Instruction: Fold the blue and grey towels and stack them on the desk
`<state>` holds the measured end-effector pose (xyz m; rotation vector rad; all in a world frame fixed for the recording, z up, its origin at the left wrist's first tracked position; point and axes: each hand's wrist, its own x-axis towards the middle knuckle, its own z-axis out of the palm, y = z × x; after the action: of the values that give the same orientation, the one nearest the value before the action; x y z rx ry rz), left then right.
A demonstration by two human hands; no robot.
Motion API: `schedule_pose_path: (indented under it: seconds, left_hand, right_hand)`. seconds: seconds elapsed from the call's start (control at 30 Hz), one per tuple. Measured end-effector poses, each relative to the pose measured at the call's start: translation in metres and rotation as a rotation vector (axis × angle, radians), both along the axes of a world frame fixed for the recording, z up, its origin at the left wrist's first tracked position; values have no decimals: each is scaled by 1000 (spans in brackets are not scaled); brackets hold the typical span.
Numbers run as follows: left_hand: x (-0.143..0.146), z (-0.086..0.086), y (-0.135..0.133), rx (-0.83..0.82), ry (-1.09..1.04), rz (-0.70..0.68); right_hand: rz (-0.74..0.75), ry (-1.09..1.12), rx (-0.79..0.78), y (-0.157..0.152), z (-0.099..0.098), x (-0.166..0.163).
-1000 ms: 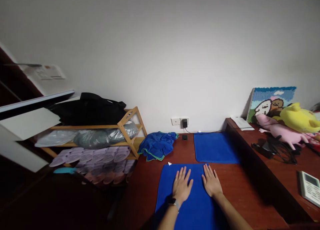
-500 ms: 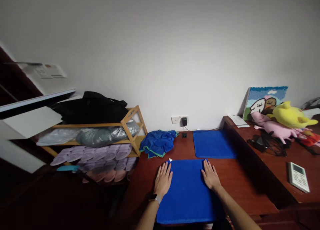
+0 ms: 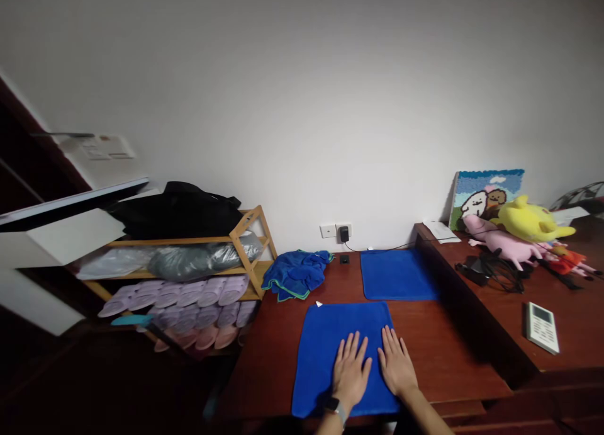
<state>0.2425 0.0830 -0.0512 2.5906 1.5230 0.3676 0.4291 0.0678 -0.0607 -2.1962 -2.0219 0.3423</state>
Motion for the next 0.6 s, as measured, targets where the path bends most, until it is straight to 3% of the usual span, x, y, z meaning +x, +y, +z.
schedule_pose_path:
  seconds: [0.17,0.27,0.4,0.5,0.6]
  left_hand:
    - [-111,-10,-9,36,91,273]
    - [-150,-11,-10,17,126,349]
    - [-159,-9,-11,3,133,353]
    - [-151,-10,-16,76,114,343]
    - [-137,-10,-17,124,93,249]
  right_hand:
    - [-27,-3,4,1,1,-3]
    - [-37,-13,-1,1,6,-4]
    - [-78,-28,-1,-11,5,-4]
    - [-91,0,40,-27,-7,-2]
    - [-77,15,50,-32,-15,-2]
